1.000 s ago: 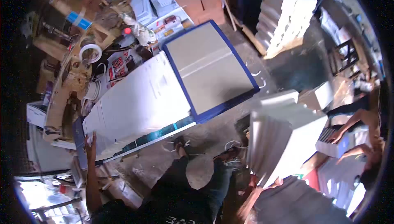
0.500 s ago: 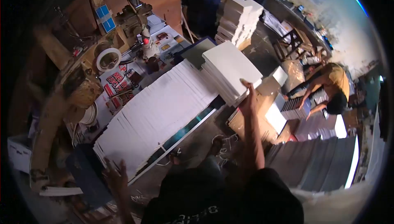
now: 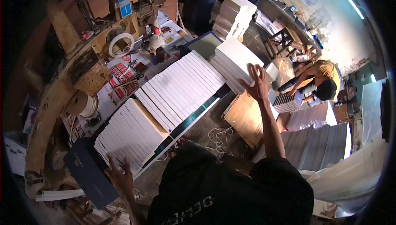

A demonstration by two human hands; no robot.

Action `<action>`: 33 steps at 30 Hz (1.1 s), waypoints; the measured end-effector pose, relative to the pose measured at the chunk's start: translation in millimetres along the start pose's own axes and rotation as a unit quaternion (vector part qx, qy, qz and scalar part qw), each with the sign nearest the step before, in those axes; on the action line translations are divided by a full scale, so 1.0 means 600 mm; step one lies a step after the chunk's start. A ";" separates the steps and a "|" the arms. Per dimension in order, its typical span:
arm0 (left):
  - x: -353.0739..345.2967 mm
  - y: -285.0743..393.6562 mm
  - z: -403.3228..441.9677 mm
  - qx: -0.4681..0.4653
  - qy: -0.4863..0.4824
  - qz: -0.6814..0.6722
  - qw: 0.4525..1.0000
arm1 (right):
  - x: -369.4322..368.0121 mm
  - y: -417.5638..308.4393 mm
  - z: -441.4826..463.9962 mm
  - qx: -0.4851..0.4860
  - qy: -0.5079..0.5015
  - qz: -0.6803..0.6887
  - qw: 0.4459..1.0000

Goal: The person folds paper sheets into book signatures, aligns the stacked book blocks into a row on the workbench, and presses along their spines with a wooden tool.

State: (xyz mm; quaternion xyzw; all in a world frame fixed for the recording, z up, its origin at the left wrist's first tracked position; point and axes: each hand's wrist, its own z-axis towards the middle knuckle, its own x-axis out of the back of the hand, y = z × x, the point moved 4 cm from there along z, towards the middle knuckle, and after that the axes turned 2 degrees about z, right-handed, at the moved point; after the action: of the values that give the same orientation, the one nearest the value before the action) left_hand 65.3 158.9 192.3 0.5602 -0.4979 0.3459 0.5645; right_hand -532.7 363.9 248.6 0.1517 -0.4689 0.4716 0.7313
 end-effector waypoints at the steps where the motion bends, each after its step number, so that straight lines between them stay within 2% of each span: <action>1: 0.014 0.016 -0.005 0.002 -0.003 0.002 1.000 | -0.006 0.021 0.001 -0.020 -0.016 0.009 1.000; 3: 0.036 0.044 -0.008 0.052 -0.042 0.004 0.998 | -0.005 0.047 0.002 0.034 -0.028 0.018 0.999; 5: 0.032 0.047 -0.006 0.038 -0.021 -0.004 0.999 | -0.006 0.067 0.001 0.043 -0.027 0.038 0.998; 7: 0.036 0.065 -0.004 0.026 0.002 -0.012 1.000 | 0.002 0.066 0.008 -0.023 -0.068 0.007 0.997; 10: 0.019 0.076 0.003 0.044 -0.014 0.002 0.999 | 0.035 0.014 0.012 0.015 -0.173 -0.122 0.977; 12: 0.008 0.088 0.005 -0.101 0.188 0.068 0.975 | 0.029 0.008 0.004 0.057 -0.158 -0.207 0.964; 13: 0.010 0.097 0.005 -0.106 0.184 0.069 0.975 | 0.028 0.007 0.002 0.061 -0.147 -0.233 0.959; 15: 0.007 0.103 0.002 0.027 0.053 0.058 0.997 | 0.011 0.030 -0.003 0.100 -0.126 -0.202 0.966; 18: 0.008 0.097 0.000 0.009 0.081 0.045 0.996 | 0.001 0.042 0.005 0.148 -0.104 -0.096 0.979; 19: 0.010 0.096 -0.003 0.014 0.081 0.049 0.995 | 0.003 0.037 0.005 0.168 -0.105 -0.101 0.975; 21: 0.008 0.100 -0.002 0.032 0.059 0.037 0.997 | 0.013 0.018 0.005 0.169 -0.156 -0.078 0.970; 24: 0.002 0.095 0.003 0.051 0.057 0.041 0.996 | 0.009 0.018 0.019 0.156 -0.203 -0.063 0.965; 28: 0.003 0.107 0.004 0.064 0.055 0.056 0.995 | 0.003 0.021 0.025 0.192 -0.174 -0.128 0.957; 31: 0.005 0.101 0.005 0.089 0.017 0.044 0.995 | 0.015 -0.008 0.033 0.141 -0.209 -0.088 0.964; 33: -0.003 0.093 0.006 0.052 0.067 0.009 0.996 | 0.029 -0.065 0.024 0.104 -0.197 -0.089 0.971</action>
State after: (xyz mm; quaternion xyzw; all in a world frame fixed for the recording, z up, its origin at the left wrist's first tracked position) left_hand 11.4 163.0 206.4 0.5599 -0.4453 0.4133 0.5634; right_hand -506.0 344.1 279.1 0.3579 -0.5369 0.4113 0.6438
